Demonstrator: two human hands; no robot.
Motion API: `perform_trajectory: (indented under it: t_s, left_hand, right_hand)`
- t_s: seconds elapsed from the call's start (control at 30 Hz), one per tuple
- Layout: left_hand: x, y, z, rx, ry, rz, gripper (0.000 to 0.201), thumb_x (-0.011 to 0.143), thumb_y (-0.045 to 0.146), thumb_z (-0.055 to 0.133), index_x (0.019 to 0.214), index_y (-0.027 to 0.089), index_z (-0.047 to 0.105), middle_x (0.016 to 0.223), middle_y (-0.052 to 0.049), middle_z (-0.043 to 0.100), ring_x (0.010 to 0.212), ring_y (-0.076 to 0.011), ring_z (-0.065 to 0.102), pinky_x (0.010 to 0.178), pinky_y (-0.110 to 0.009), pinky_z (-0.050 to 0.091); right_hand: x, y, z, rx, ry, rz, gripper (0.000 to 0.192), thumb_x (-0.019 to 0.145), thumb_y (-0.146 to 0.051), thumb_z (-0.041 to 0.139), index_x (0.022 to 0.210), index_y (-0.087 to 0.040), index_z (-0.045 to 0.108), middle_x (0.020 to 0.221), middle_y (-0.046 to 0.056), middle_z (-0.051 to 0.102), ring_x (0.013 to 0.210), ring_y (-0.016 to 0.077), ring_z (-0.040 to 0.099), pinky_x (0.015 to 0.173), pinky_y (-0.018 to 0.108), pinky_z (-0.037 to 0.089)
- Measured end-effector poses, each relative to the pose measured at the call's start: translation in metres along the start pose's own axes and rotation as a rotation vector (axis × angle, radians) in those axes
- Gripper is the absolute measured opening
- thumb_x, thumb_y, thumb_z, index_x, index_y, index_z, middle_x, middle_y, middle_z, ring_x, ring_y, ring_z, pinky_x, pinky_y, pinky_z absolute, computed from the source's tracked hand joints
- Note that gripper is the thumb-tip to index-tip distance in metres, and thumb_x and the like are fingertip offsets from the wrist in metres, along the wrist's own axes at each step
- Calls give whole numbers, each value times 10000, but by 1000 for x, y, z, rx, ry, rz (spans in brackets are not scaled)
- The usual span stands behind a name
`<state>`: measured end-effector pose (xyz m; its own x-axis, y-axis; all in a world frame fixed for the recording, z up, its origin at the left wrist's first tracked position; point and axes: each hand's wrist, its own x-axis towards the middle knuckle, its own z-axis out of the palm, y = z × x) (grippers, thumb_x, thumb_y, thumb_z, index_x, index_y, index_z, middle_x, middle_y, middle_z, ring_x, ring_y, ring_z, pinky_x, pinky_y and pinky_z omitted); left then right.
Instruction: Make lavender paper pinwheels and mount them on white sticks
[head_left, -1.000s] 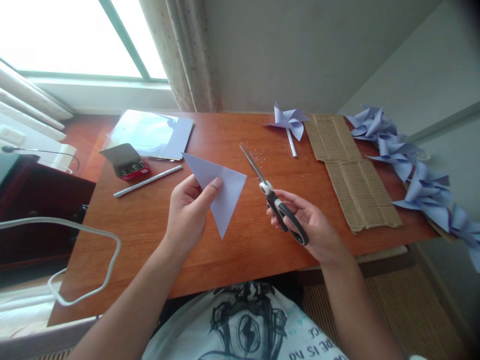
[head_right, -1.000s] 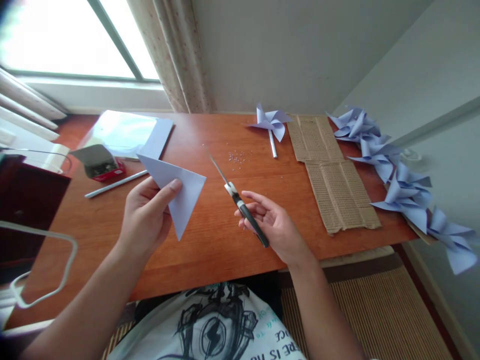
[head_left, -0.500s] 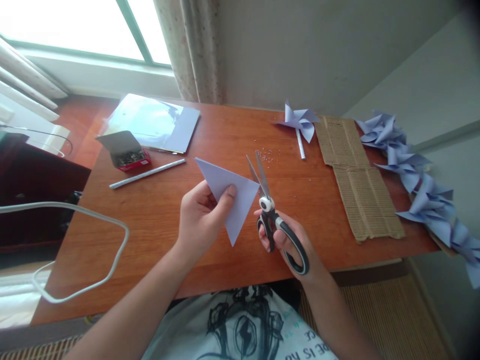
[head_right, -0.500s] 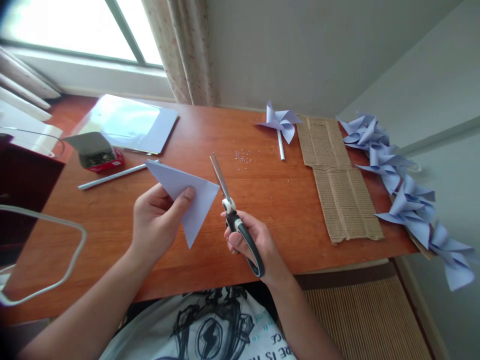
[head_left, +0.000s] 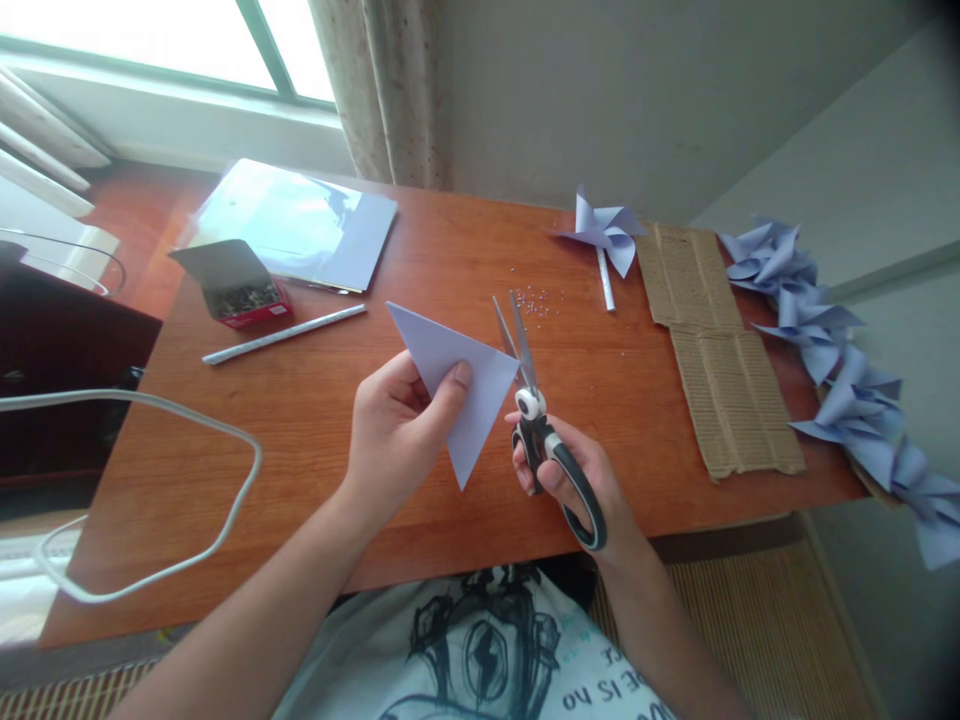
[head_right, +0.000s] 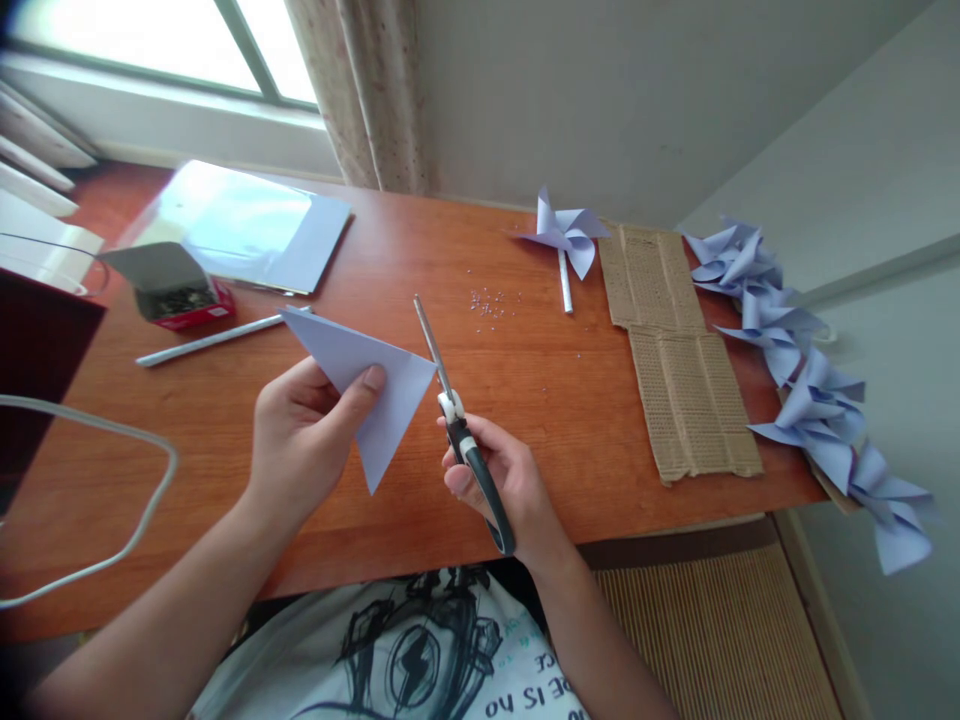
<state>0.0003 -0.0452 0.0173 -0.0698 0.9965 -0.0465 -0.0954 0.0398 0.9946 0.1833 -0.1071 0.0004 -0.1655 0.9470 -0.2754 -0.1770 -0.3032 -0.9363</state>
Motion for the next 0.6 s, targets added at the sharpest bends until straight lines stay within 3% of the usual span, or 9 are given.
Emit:
perform_trajectory:
  t_s: [0.33,0.6]
  left_hand:
    - [0,0,0,28,-34,12,195,850,316,728,759,158,658,640,18,592,535,-90,496,450,-177,371]
    - [1,-3,-1,71,-30,55,213,842,320,743,737,156,655,640,11,591,556,-100,491,470,-192,369]
  right_hand:
    - [-2,6,1,-67,73,-37,563,779,-536,807,1218,-211,671,867,20,603,700,133,531,661,279,476]
    - [-5,-2,-4,-463,193,-212,420,827,-358,792,1219,-258,680,1104,67,620,885,197,615,761,306,522]
